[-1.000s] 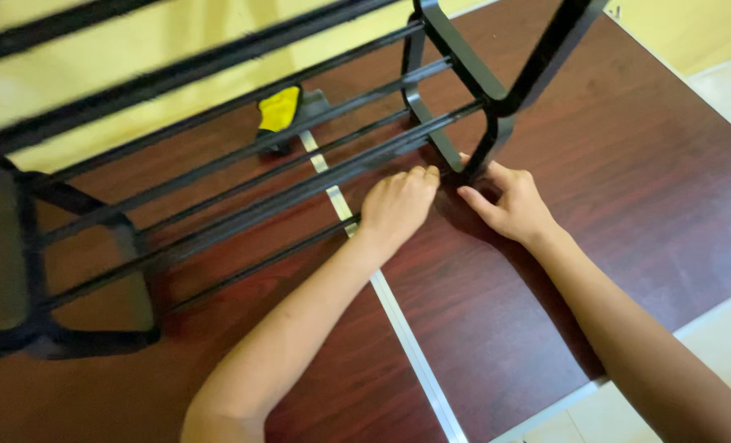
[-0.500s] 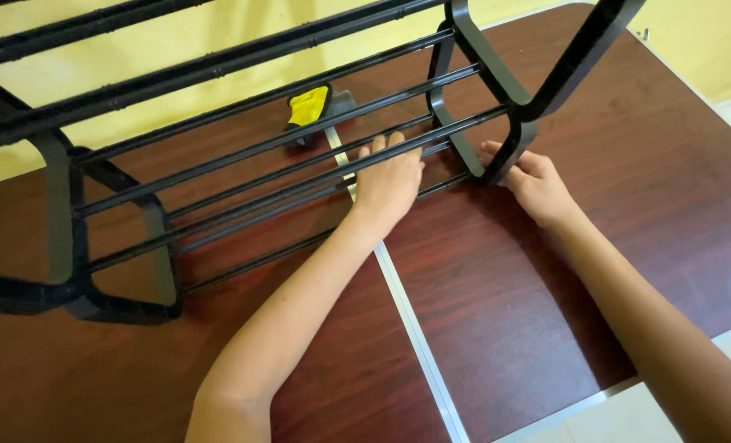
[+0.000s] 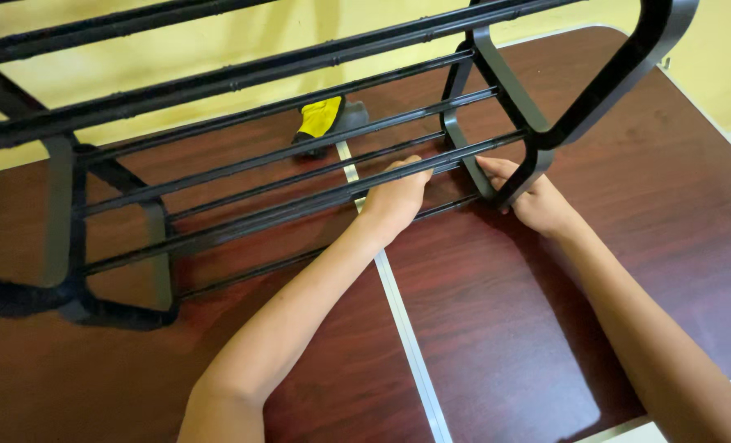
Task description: The person assembles a black metal shoe rack on a wooden table. They insert horizontal bars into the side frames and secure them by hand, then lift and reposition the rack to continue assembly.
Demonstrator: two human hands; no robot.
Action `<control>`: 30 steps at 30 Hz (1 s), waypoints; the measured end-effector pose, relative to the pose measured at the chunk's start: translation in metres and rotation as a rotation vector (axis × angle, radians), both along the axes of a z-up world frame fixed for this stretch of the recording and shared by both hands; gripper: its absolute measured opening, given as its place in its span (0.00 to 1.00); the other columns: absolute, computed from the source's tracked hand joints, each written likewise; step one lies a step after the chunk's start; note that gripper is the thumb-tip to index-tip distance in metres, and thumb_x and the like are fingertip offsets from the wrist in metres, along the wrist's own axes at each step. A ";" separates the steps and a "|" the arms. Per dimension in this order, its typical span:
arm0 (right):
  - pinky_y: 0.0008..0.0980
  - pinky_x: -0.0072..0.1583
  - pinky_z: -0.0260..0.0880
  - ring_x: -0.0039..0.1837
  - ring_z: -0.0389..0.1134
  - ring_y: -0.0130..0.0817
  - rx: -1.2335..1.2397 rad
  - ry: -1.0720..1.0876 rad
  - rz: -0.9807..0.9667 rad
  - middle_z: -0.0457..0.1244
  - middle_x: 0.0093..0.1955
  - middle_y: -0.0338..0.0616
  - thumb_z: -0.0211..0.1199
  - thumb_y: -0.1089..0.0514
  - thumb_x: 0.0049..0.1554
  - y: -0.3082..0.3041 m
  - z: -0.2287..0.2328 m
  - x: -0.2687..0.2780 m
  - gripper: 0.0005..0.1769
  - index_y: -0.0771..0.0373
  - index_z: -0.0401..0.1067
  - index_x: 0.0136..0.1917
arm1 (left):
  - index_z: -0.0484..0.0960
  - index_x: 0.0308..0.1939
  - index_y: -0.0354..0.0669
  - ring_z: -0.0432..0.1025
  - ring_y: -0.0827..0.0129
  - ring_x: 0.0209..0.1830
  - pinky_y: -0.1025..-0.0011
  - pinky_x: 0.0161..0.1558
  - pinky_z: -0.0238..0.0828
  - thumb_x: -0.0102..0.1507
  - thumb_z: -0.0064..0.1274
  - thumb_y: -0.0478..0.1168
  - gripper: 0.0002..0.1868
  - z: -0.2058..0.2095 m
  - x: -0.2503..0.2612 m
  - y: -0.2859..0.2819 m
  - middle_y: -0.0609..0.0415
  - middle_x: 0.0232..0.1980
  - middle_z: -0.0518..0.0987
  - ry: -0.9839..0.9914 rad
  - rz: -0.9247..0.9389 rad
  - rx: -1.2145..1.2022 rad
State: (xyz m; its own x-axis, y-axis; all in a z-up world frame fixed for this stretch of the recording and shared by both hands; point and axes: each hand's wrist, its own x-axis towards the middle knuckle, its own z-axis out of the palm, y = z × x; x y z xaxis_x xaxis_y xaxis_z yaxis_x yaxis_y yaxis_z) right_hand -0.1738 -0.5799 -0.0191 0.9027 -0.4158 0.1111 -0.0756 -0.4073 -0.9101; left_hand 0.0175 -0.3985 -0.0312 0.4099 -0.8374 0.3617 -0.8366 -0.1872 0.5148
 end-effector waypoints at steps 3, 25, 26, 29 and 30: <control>0.27 0.42 0.65 0.39 0.61 0.26 0.018 -0.009 -0.014 0.65 0.46 0.41 0.52 0.62 0.66 0.002 -0.002 0.010 0.24 0.64 0.67 0.74 | 0.81 0.43 0.35 0.76 0.44 0.48 0.51 0.50 0.71 0.69 0.45 0.39 0.12 0.009 0.004 0.000 0.39 0.46 0.80 -0.049 -0.009 -0.019; 0.27 0.65 0.68 0.65 0.67 0.28 -0.251 -0.544 -0.210 0.65 0.70 0.47 0.61 0.72 0.64 0.053 0.084 -0.022 0.23 0.72 0.68 0.72 | 0.79 0.62 0.38 0.81 0.58 0.33 0.61 0.32 0.78 0.63 0.49 0.32 0.21 0.170 -0.066 0.033 0.49 0.37 0.82 -0.548 -0.046 -0.006; 0.27 0.64 0.67 0.64 0.66 0.28 -0.320 -0.528 -0.241 0.65 0.71 0.49 0.63 0.73 0.64 0.053 0.085 -0.021 0.23 0.72 0.69 0.72 | 0.79 0.61 0.38 0.81 0.58 0.33 0.61 0.32 0.78 0.63 0.49 0.32 0.21 0.168 -0.064 0.031 0.49 0.37 0.82 -0.542 -0.046 -0.028; 0.25 0.61 0.71 0.61 0.71 0.27 -0.271 -0.491 -0.214 0.64 0.70 0.48 0.61 0.70 0.64 0.056 0.086 -0.023 0.24 0.71 0.66 0.73 | 0.79 0.59 0.38 0.81 0.57 0.33 0.61 0.31 0.79 0.61 0.49 0.32 0.21 0.161 -0.062 0.028 0.48 0.36 0.82 -0.504 -0.072 -0.051; 0.25 0.61 0.70 0.61 0.71 0.26 -0.285 -0.473 -0.230 0.65 0.69 0.48 0.61 0.70 0.64 0.057 0.087 -0.023 0.24 0.71 0.66 0.73 | 0.79 0.59 0.37 0.81 0.56 0.32 0.61 0.31 0.79 0.61 0.49 0.32 0.22 0.160 -0.061 0.028 0.48 0.36 0.82 -0.495 -0.080 -0.042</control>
State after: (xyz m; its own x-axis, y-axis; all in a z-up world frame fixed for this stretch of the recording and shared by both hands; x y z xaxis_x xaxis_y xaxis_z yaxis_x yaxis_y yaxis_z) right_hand -0.1963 -0.5232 0.0683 0.6183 -0.4899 0.6145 0.1956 -0.6614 -0.7241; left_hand -0.0438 -0.3709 0.1288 0.1153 -0.8396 0.5309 -0.9933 -0.0999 0.0578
